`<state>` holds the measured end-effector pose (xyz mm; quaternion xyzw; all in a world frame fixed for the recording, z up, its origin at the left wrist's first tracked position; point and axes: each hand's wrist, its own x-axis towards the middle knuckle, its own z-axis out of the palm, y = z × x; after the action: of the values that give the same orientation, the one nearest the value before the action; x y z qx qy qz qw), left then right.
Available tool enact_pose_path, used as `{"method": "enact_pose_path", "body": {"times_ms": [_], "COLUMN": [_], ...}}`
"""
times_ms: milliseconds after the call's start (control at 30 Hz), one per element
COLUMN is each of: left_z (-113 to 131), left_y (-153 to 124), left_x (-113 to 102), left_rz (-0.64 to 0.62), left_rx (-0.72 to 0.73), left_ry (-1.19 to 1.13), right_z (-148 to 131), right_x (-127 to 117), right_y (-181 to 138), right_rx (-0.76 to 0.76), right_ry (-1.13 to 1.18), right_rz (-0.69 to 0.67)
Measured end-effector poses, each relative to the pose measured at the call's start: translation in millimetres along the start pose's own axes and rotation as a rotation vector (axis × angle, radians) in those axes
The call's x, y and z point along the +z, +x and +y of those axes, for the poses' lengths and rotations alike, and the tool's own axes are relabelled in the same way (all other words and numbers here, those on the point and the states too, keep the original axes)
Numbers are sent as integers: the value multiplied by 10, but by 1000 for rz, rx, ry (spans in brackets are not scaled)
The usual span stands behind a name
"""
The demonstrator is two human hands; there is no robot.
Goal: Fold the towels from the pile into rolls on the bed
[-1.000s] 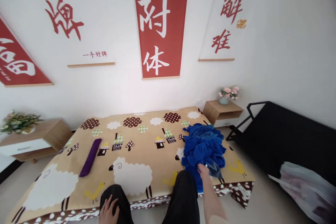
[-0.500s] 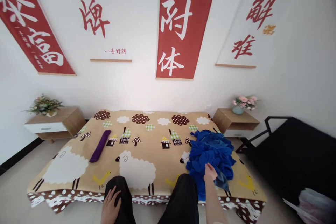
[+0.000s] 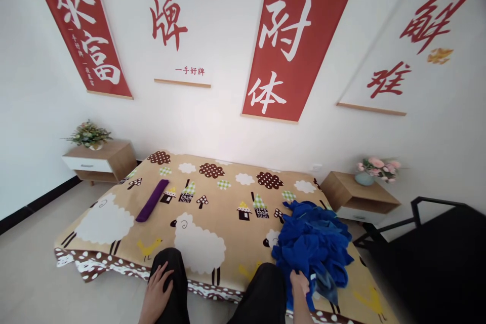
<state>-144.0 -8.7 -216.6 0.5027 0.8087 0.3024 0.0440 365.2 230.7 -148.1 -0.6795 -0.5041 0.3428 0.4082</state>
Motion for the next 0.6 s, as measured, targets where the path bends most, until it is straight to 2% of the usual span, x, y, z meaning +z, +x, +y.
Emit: {"method": "enact_pose_path", "body": {"times_ms": [100, 167, 233, 267, 300, 367, 433, 533, 600], "left_z": [29, 25, 11, 12, 25, 113, 294, 651, 831], "left_y": [14, 29, 45, 51, 53, 37, -15, -141, -218], "left_x": [-10, -2, 11, 14, 14, 2, -18, -33, -41], "left_rz": [-3, 1, 6, 9, 12, 11, -15, -150, -291], "left_rx": [-13, -18, -16, -17, -23, -45, -65, -47, 1], "left_ry": [8, 9, -3, -16, -33, -90, -184, -374, -485], "right_z": [47, -18, -192, -318, -462, -754, -971, -1054, -1018], "right_x": [-50, -53, 5, 69, 163, 461, 894, 1626, 1994], "right_y": [123, 183, 184, 144, 67, -228, -722, -1662, -2196], "right_rx": [182, 246, 243, 207, 153, 11, -90, -126, -106], "right_ry": [-60, -66, -30, 4, 48, 138, 201, 215, 232], "right_rz": [304, 442, 495, 472, 412, 198, -52, -396, -600]}}
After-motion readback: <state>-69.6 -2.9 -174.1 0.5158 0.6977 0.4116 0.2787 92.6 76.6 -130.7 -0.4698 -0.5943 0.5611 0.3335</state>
